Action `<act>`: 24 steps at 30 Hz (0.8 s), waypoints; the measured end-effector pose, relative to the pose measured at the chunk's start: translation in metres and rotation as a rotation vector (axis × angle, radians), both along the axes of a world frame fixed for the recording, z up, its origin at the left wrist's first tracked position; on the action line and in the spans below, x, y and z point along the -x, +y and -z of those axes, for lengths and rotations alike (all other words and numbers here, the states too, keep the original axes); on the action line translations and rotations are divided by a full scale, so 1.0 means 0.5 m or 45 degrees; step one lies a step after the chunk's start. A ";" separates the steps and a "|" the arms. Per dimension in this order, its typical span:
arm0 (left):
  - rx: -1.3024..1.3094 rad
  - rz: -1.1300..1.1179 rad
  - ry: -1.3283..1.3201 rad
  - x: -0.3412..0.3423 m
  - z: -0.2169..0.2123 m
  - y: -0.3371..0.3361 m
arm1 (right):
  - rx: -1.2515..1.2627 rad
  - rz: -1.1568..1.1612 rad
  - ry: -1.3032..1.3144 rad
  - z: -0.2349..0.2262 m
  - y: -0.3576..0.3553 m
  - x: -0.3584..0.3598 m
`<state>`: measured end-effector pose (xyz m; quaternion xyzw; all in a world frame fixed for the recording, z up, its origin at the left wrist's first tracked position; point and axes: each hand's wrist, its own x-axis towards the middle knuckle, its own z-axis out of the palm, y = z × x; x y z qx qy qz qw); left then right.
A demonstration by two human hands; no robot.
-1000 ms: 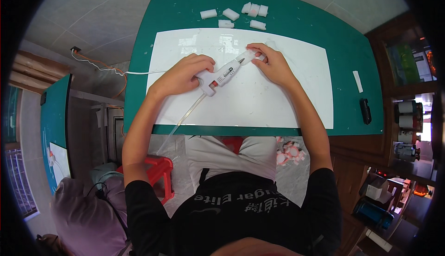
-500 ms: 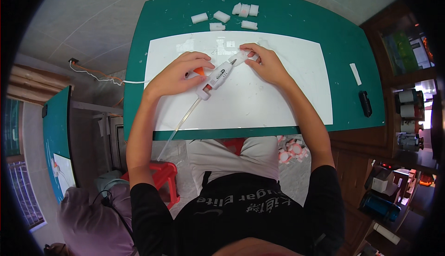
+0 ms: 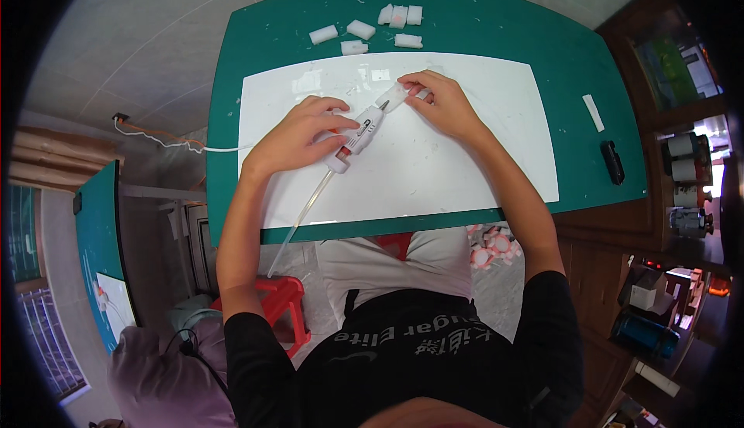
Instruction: Assembling small foam pieces onto a pink ring using a hot glue gun.
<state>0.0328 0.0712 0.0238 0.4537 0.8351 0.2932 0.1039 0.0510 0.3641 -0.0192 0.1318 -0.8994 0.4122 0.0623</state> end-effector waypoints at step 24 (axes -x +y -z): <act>-0.012 -0.046 -0.036 -0.009 0.008 0.000 | 0.028 0.019 0.013 0.007 -0.004 0.005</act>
